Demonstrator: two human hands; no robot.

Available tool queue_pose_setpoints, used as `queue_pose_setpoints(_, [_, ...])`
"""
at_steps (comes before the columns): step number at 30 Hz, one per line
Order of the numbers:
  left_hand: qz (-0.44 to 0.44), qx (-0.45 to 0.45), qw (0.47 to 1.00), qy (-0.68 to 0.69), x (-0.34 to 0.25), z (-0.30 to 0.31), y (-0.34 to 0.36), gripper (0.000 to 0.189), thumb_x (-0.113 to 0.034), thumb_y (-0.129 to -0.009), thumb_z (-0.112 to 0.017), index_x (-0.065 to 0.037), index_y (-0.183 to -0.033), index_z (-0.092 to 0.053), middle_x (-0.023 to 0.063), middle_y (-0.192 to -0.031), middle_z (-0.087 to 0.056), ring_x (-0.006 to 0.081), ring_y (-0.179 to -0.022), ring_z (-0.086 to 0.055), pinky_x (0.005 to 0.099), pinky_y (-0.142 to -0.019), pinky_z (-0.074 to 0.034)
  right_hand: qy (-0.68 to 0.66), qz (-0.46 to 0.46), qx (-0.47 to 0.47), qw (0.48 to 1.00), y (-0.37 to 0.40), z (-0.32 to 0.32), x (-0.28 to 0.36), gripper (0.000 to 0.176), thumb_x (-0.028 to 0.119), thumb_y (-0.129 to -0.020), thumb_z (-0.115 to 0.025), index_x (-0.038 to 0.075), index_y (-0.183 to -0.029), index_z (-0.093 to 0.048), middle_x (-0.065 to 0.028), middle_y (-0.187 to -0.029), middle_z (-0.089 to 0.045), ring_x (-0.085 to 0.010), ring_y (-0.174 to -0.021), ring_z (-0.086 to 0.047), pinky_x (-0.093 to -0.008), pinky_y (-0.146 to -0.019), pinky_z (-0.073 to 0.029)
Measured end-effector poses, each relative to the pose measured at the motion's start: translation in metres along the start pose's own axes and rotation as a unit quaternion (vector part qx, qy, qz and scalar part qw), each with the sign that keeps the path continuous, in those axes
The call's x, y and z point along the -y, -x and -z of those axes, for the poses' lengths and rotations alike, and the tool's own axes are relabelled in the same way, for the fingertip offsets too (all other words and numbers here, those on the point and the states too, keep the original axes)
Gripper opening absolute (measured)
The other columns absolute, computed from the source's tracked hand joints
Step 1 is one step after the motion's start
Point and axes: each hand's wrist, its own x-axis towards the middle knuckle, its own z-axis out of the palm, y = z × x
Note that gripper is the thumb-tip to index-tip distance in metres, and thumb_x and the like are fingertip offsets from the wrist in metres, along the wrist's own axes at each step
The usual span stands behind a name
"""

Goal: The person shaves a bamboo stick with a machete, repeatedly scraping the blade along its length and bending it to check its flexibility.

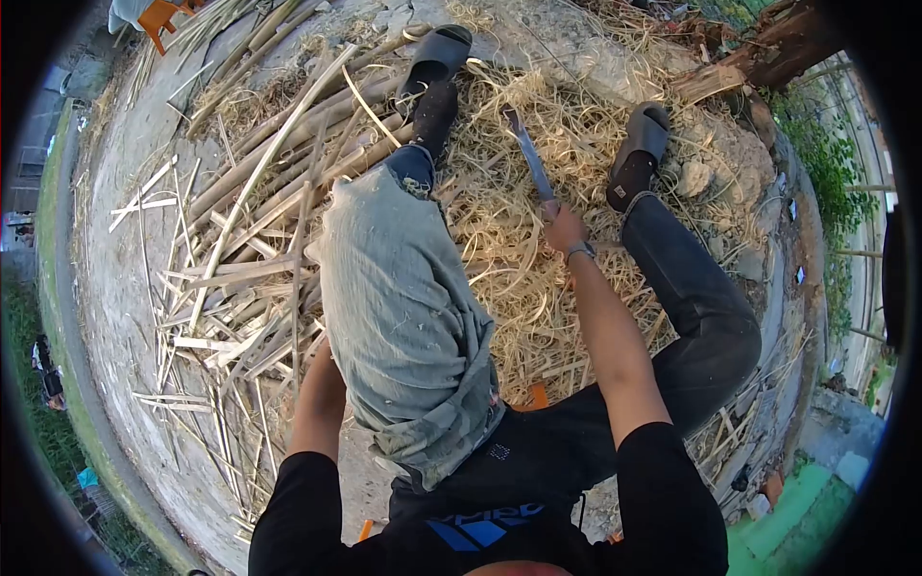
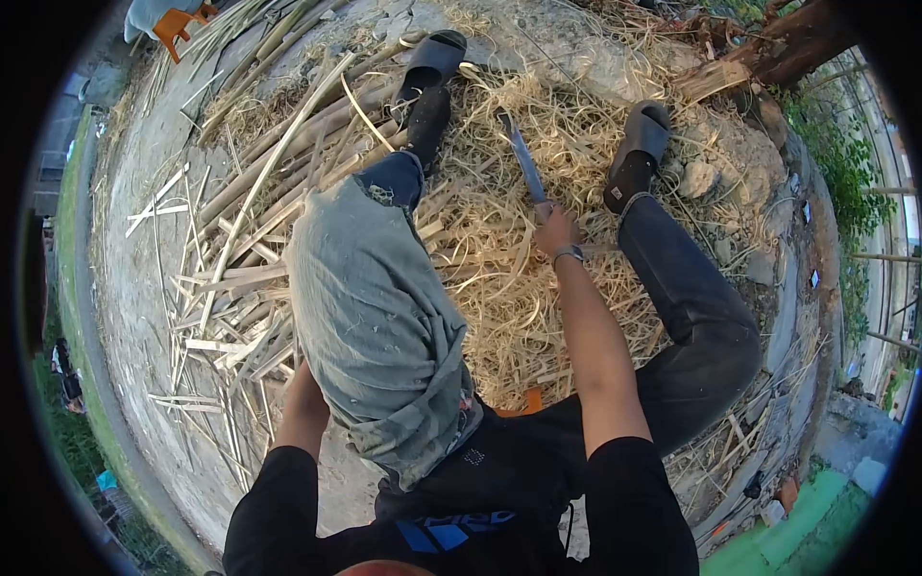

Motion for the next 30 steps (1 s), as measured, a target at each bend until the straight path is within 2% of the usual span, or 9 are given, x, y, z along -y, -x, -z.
queue_pose_setpoints(2, [-0.017,0.009,0.999,-0.028,-0.020,-0.001,-0.012,0.057,-0.025,-0.090,-0.071,-0.012,-0.143,-0.055,0.0145,-0.146,-0.052,0.0347,-0.128,-0.055,0.0493,-0.103,-0.046,-0.140,0.013,0.043,0.989,-0.023,0.010,-0.026,0.055,0.030,-0.089,-0.064,-0.003,-0.132,-0.058,-0.0286,-0.131,-0.062,-0.0396,-0.117,-0.065,-0.0467,-0.097,-0.054])
queue_pose_setpoints(3, [-0.023,0.011,0.999,-0.032,-0.020,-0.003,-0.013,0.057,-0.025,-0.090,-0.071,-0.012,-0.143,-0.055,0.0145,-0.146,-0.052,0.0346,-0.128,-0.055,0.0493,-0.103,-0.046,-0.156,-0.002,0.003,0.988,-0.019,0.020,-0.030,0.039,0.028,-0.085,-0.064,-0.005,-0.104,-0.069,-0.0247,-0.093,-0.072,-0.0358,-0.091,-0.072,-0.0435,-0.084,-0.055])
queue_pose_setpoints(11, [-0.139,0.053,0.988,0.037,0.021,-0.011,0.023,0.056,-0.029,-0.091,-0.070,-0.014,-0.143,-0.056,0.0141,-0.144,-0.053,0.0340,-0.127,-0.056,0.0496,-0.102,-0.046,-0.395,-0.027,-0.012,0.918,0.006,0.046,-0.034,0.047,0.042,-0.091,-0.067,-0.001,-0.071,-0.062,-0.0099,-0.061,-0.057,-0.0224,-0.054,-0.053,-0.0434,-0.057,-0.041])
queue_pose_setpoints(12, [-0.189,0.038,0.981,-0.027,0.015,-0.004,0.031,0.056,-0.029,-0.091,-0.070,-0.014,-0.143,-0.056,0.0141,-0.144,-0.053,0.0340,-0.127,-0.056,0.0496,-0.102,-0.046,-0.414,-0.031,-0.019,0.910,0.019,0.045,-0.028,0.054,0.049,-0.094,-0.066,0.001,-0.069,-0.060,-0.0069,-0.058,-0.052,-0.0200,-0.052,-0.049,-0.0429,-0.055,-0.039])
queue_pose_setpoints(13, [-0.238,-0.055,0.916,-0.318,-0.018,0.008,0.045,0.054,-0.031,-0.094,-0.067,-0.015,-0.145,-0.055,0.0134,-0.145,-0.053,0.0332,-0.131,-0.053,0.0496,-0.104,-0.045,-0.424,-0.025,-0.007,0.905,0.022,0.032,-0.028,0.061,0.057,-0.098,-0.061,0.004,-0.066,-0.056,-0.0018,-0.054,-0.041,-0.0177,-0.048,-0.038,-0.0408,-0.054,-0.034])
queue_pose_setpoints(16, [-0.057,-0.386,0.869,-0.305,0.004,0.009,0.034,0.049,-0.032,-0.097,-0.064,-0.007,-0.139,-0.058,0.0173,-0.148,-0.049,0.0356,-0.133,-0.049,0.0507,-0.112,-0.037,-0.423,-0.008,0.030,0.906,0.010,-0.020,-0.044,0.059,0.052,-0.101,-0.058,0.004,-0.066,-0.056,-0.0043,-0.056,-0.043,-0.0205,-0.051,-0.041,-0.0400,-0.055,-0.033])
queue_pose_setpoints(21, [-0.014,-0.334,0.882,-0.331,0.018,0.022,0.045,0.052,-0.028,-0.088,-0.076,-0.011,-0.135,-0.060,0.0114,-0.140,-0.054,0.0349,-0.129,-0.052,0.0504,-0.108,-0.040,-0.328,0.124,-0.191,0.917,-0.070,-0.229,-0.128,0.048,0.042,-0.101,-0.055,-0.003,-0.098,-0.069,-0.0175,-0.078,-0.069,-0.0353,-0.071,-0.063,-0.0486,-0.068,-0.051])
queue_pose_setpoints(24, [-0.015,-0.267,0.918,-0.292,0.016,0.041,0.053,0.054,-0.023,-0.079,-0.085,-0.014,-0.127,-0.062,0.0097,-0.130,-0.059,0.0351,-0.120,-0.058,0.0479,-0.097,-0.049,-0.399,0.052,-0.065,0.913,-0.041,-0.210,-0.128,0.045,0.038,-0.099,-0.056,-0.004,-0.110,-0.068,-0.0202,-0.089,-0.073,-0.0370,-0.077,-0.068,-0.0483,-0.075,-0.055])
queue_pose_setpoints(30, [-0.018,-0.193,0.948,-0.253,0.009,0.077,0.044,0.040,-0.023,-0.079,-0.084,-0.012,-0.113,-0.066,0.0106,-0.108,-0.066,0.0348,-0.108,-0.063,0.0459,-0.091,-0.050,-0.136,0.078,-0.032,0.987,0.051,-0.080,-0.070,0.036,0.030,-0.088,-0.061,-0.003,-0.098,-0.070,-0.0209,-0.086,-0.071,-0.0353,-0.075,-0.068,-0.0484,-0.069,-0.050])
